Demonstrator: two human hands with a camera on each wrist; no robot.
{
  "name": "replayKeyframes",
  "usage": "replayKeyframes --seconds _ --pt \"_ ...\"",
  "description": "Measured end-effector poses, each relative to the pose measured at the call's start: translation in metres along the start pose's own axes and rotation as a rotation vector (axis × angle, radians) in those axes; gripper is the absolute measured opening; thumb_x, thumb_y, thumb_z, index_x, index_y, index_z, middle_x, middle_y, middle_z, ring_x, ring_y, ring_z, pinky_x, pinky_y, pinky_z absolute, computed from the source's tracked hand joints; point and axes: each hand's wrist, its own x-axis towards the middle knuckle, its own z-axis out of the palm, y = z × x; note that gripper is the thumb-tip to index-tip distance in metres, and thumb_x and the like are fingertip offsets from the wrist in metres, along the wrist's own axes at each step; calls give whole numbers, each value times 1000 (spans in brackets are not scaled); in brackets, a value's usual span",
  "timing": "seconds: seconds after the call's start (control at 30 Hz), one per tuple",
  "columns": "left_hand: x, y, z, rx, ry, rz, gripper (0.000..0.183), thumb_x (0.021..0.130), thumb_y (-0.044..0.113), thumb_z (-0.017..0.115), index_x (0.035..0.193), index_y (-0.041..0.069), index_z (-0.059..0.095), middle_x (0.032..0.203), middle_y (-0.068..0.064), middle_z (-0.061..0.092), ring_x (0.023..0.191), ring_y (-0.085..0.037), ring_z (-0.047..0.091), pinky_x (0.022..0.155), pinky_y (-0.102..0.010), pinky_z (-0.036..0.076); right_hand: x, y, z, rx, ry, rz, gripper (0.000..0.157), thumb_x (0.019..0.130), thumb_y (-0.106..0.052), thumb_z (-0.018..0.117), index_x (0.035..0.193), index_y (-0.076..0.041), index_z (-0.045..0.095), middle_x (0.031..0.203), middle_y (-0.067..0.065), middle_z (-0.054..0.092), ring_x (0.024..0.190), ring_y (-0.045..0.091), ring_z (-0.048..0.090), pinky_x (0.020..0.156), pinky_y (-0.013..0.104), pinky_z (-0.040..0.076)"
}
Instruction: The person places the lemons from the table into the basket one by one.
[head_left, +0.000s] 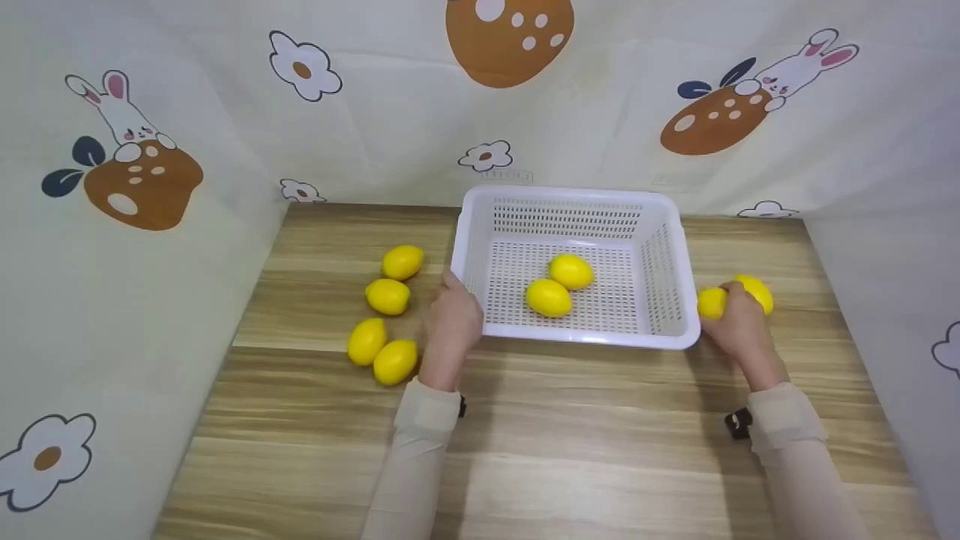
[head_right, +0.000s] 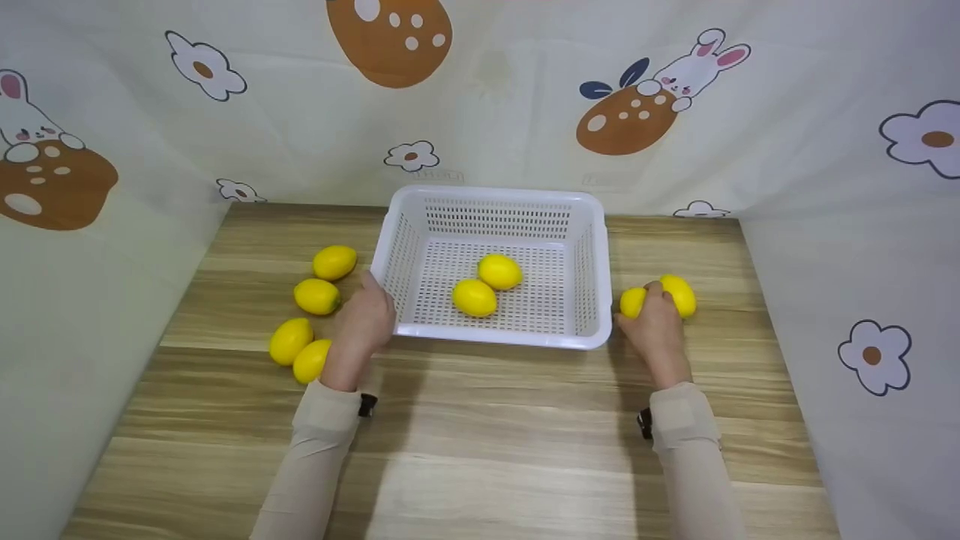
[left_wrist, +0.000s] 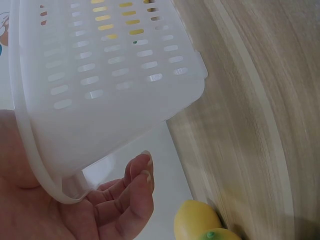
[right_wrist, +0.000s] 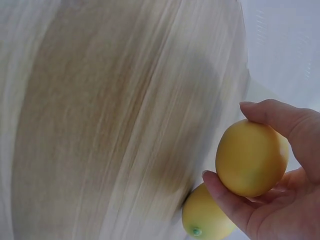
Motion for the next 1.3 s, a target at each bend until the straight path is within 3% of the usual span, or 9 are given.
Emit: replayKeyframes --seconds 0.23,0.77,1.3 --pt "-1 -1 0 5 11 3 54 112 19 44 153 -13 29 122 -30 67 103 -40 72 86 -52 59 -5 -4 -3 -12 25 -15 82 90 -22 79 143 26 38 122 47 55 106 54 56 94 68 47" --pt "0 -1 0 22 -3 0 57 113 21 42 155 -13 26 117 -28 68 94 -36 73 78 -48 60 -13 -9 -12 -1 69 -20 77 87 -20 81 140 23 43 118 41 56 103 50 54 90 63 48" --pt "-2 -2 1 16 34 35 53 112 18 42 153 -15 29 109 -28 70 90 -37 73 75 -47 60 -22 -17 -26 7 126 -69 72 87 -16 82 137 21 46 118 42 56 101 52 55 87 64 47"
